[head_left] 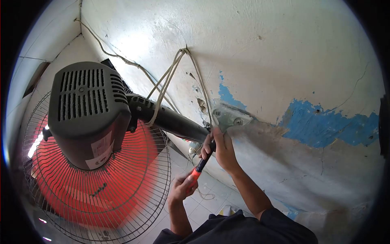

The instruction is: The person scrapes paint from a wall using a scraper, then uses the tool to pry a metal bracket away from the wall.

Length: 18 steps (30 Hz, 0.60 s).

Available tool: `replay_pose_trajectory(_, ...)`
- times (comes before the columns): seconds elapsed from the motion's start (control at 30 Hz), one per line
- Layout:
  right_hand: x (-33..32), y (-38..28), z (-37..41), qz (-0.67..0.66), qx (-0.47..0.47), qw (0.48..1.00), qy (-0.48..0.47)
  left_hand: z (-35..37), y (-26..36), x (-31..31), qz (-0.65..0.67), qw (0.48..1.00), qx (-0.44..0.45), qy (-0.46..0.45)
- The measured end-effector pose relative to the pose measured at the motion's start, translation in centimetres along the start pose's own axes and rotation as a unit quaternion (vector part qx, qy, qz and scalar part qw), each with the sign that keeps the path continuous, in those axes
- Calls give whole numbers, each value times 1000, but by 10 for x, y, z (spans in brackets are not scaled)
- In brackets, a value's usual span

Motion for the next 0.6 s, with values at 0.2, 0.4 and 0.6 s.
replay_pose_trajectory(0.2, -7, -1, 6, -3, -17, 1000, -3, -4, -14, -2, 3, 1000, -3, -9)
replay_pose_trajectory(0.4, -5, 2, 8, 23, -2, 1000, -11, -2, -23, 1, 31, 999, -15, -25)
replay_pose_trajectory(0.6, 3, -27, 5, 15, -4, 1000, -14, -7, 4, 10, 29, 1000, 0, -9)
Point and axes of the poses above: each hand's wrist, its own z-axis away from the middle knuckle, its own x-axis out of the palm, y = z × x, the point moved 9 cm from there along -z, towards the middle knuckle, and after that the axes turned 2 degrees about x, right-handed, at the moved point
